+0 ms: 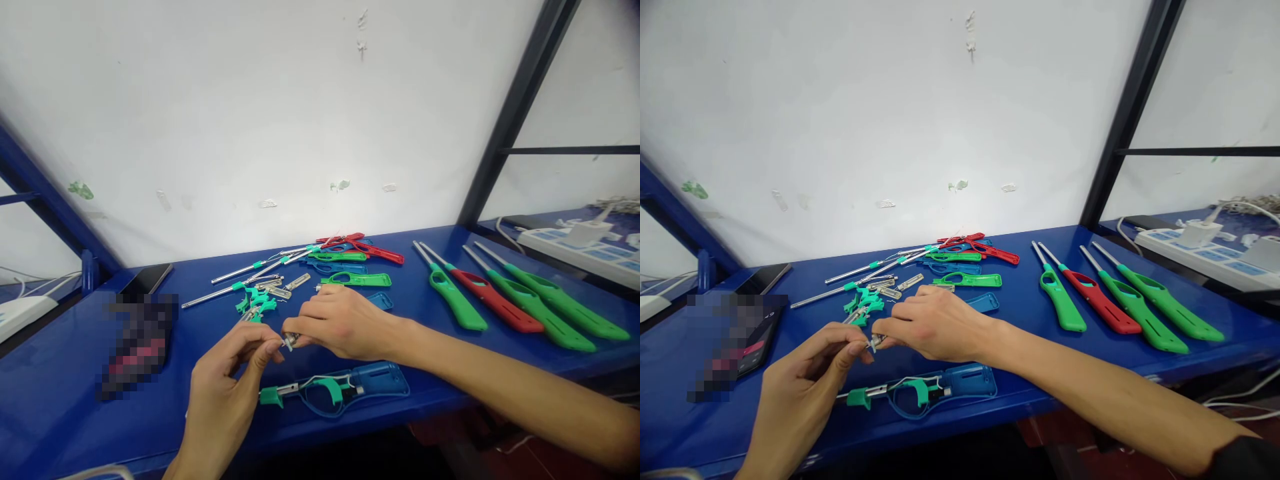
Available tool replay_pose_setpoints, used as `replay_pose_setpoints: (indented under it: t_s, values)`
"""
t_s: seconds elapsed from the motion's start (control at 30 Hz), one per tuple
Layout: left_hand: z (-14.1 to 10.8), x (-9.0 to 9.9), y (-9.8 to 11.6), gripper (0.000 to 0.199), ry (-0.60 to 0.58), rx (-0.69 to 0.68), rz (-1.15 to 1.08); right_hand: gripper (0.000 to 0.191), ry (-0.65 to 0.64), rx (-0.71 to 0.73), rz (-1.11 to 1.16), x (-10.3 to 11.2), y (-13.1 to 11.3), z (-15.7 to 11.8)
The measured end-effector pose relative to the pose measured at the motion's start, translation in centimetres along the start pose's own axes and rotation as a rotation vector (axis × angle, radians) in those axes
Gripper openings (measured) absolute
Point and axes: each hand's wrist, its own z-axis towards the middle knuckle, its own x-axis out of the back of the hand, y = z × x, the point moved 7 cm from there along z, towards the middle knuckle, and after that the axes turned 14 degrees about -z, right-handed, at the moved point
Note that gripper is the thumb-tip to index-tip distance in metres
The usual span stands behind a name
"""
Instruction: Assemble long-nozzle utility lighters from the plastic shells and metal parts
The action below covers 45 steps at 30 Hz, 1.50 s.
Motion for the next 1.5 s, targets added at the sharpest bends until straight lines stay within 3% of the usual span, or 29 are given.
replay_pose_setpoints:
  t_s: [0.23, 0.6, 0.83, 0.93, 1.03, 1.13, 1.23, 1.3, 1.4, 1.5]
  values:
    - [-0.8, -0.4, 0.3, 0.020, 0.051, 0.024, -0.008, 0.024, -0.026, -0.018, 0.014, -0.3, -0.2, -0.1]
    - [-1.1, -0.4, 0.5, 0.021, 0.110, 0.077, -0.047, 0.041, 0.025, -0.067, -0.016, 0.4, -0.8, 0.5]
    - [-0.9, 0.3, 0.2, 0.014, 0.094, 0.051, 0.024, 0.035, -0.084, -0.044, 0.060, -0.2, 0.7, 0.2]
    - [-0.7, 0.7, 0.5, 0.014, 0.093, -0.027, 0.164, 0.037, -0.069, -0.207, 0.221, 1.1, 2.6, 0.1]
    - [-0.7, -0.3, 1.4, 0.010, -0.003, -0.163, 0.235, 0.034, -0.104, -0.507, 0.459, 2.4, 4.9, -0.9]
    - [-1.5, -2.0, 2.4, 0.017, -0.156, -0.337, 0.264, 0.031, -0.237, -0.655, 0.568, 3.1, 5.3, -2.8]
    - [-2.4, -3.6, 2.4, 0.029, -0.329, -0.393, 0.286, 0.029, -0.348, -0.650, 0.542, 3.8, 4.2, -4.9]
    - [-2.8, -4.4, 2.1, 0.032, -0.411, -0.392, 0.297, 0.017, -0.416, -0.591, 0.528, 3.9, 2.9, -6.1]
    - [-3.1, -4.9, 2.0, 0.033, -0.425, -0.395, 0.305, 0.012, -0.517, -0.524, 0.510, 3.5, 1.2, -7.3]
    - [-3.1, -5.3, 1.9, 0.032, -0.436, -0.372, 0.301, 0.013, -0.515, -0.460, 0.480, 3.2, 0.3, -7.4]
